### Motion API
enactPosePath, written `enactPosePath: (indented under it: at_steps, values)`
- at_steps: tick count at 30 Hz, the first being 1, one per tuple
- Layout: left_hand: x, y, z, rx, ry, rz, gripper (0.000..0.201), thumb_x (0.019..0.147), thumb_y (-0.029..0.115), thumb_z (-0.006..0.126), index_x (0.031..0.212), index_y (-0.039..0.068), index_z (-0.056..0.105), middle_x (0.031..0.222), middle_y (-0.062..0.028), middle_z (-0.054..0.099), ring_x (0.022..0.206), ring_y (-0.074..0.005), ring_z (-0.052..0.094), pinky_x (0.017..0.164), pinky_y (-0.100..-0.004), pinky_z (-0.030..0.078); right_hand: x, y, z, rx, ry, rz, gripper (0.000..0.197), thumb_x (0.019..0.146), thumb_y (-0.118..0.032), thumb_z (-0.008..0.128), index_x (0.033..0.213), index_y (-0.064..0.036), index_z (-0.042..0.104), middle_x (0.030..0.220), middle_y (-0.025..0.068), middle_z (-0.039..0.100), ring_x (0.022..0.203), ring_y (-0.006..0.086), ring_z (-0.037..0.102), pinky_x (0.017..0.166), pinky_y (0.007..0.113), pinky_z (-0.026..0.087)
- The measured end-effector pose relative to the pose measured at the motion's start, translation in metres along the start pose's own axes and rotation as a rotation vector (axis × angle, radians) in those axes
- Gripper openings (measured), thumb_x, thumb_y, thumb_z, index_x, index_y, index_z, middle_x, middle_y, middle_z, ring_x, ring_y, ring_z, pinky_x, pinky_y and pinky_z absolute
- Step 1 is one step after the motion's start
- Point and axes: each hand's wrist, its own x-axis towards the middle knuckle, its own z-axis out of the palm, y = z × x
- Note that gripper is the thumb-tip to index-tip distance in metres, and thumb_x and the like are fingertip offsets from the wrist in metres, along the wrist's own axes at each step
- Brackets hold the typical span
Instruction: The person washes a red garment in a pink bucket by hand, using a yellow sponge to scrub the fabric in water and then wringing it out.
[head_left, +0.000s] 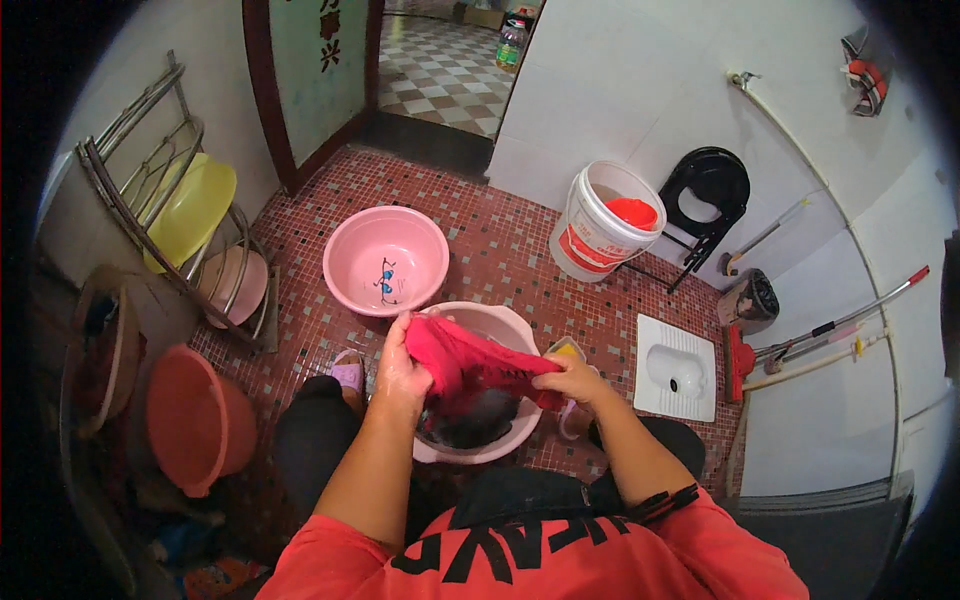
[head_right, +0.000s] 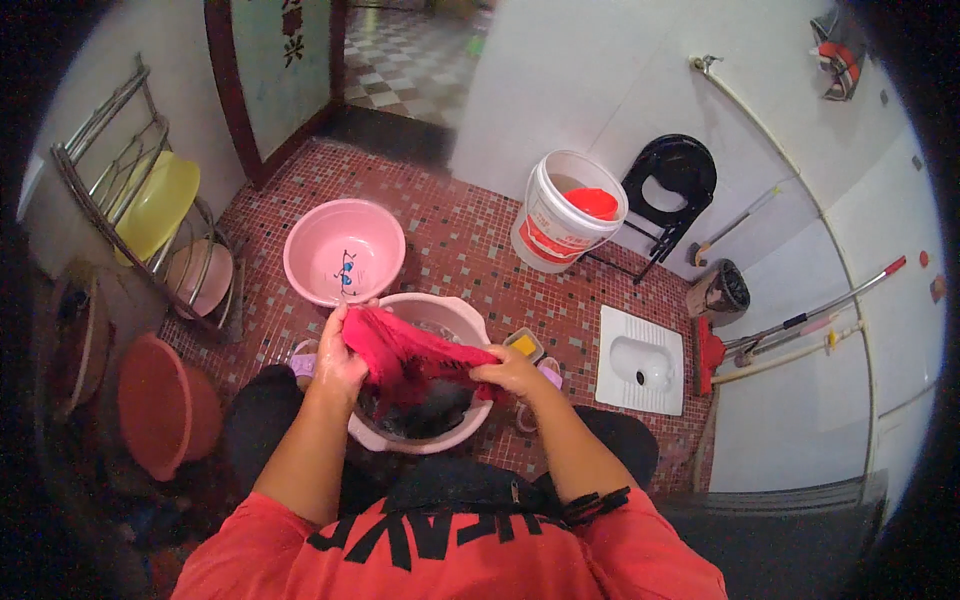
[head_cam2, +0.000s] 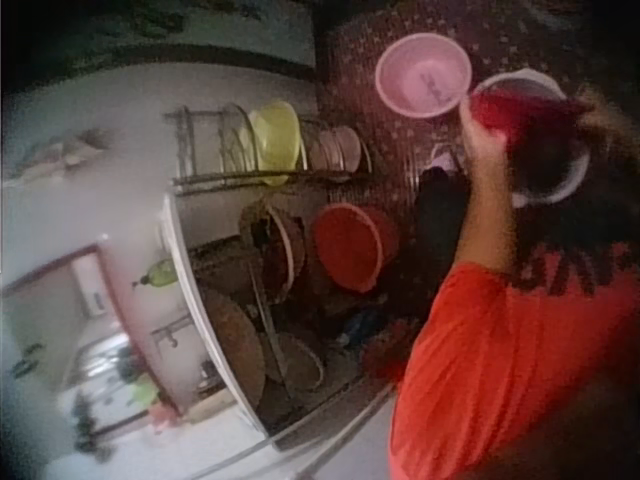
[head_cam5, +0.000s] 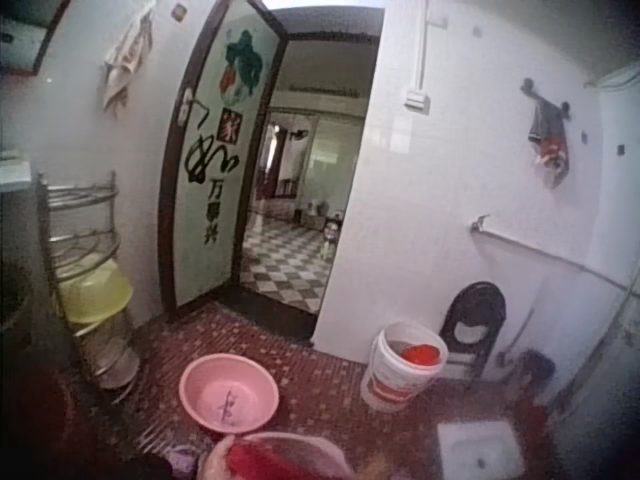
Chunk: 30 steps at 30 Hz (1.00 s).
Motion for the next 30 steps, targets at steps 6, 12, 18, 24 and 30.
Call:
enactPosePath:
  at_steps: [6,12,18,24,30]
  values:
    - [0.004,-0.029,-0.022,-0.089,-0.058,-0.106,0.035,0.091,0.029,0.040,0.112,0.002,0.050,0.117,-0.0142,0.052,0.109,-0.0284,0.050,0.096,-0.0438,0.039,0.008,-0.035,0.000,1.000,-0.115,-0.313,0.046,0.082,-0.027,0.056,0.120,-0.0025,0.046,0.119,0.0131,0.052,0.108,0.0250,0.051,0.096,0.043,0.038]
    - [0.008,-0.058,-0.015,-0.135,-0.028,-0.113,0.034,0.092,0.028,0.037,0.111,0.003,0.050,0.115,-0.0126,0.053,0.110,-0.0273,0.049,0.096,-0.0415,0.039,0.026,-0.053,0.043,0.890,0.203,-0.415,0.039,0.087,-0.034,0.050,0.112,-0.0036,0.050,0.110,0.0109,0.056,0.102,0.0238,0.054,0.091,0.041,0.042]
    - [0.009,-0.087,-0.035,0.486,0.204,-0.049,0.031,0.089,0.030,0.038,0.107,0.009,0.053,0.103,-0.0108,0.057,0.093,-0.0254,0.055,0.081,-0.0434,0.046,0.015,-0.043,0.108,-0.734,0.371,-0.374,0.036,0.077,-0.040,0.056,0.088,-0.0065,0.053,0.089,0.0206,0.059,0.080,0.0383,0.058,0.069,0.046,0.046]
    - [0.011,-0.093,-0.036,0.087,0.172,-0.307,0.028,0.085,0.031,0.044,0.097,0.010,0.056,0.094,-0.0093,0.062,0.086,-0.0255,0.059,0.080,-0.0419,0.047,0.043,-0.040,0.078,-0.593,0.681,-0.313,0.029,0.080,-0.031,0.056,0.091,-0.0045,0.051,0.080,0.0259,0.058,0.077,0.0415,0.057,0.064,0.046,0.046]
    - [0.025,-0.084,-0.069,-0.087,-0.235,-0.365,0.028,0.086,0.032,0.040,0.095,0.011,0.057,0.091,-0.0096,0.061,0.083,-0.0240,0.059,0.080,-0.0412,0.047,0.028,-0.036,0.109,-0.645,0.399,-0.265,0.034,0.081,-0.035,0.053,0.095,-0.0043,0.051,0.081,0.0250,0.059,0.078,0.0409,0.058,0.068,0.046,0.046]
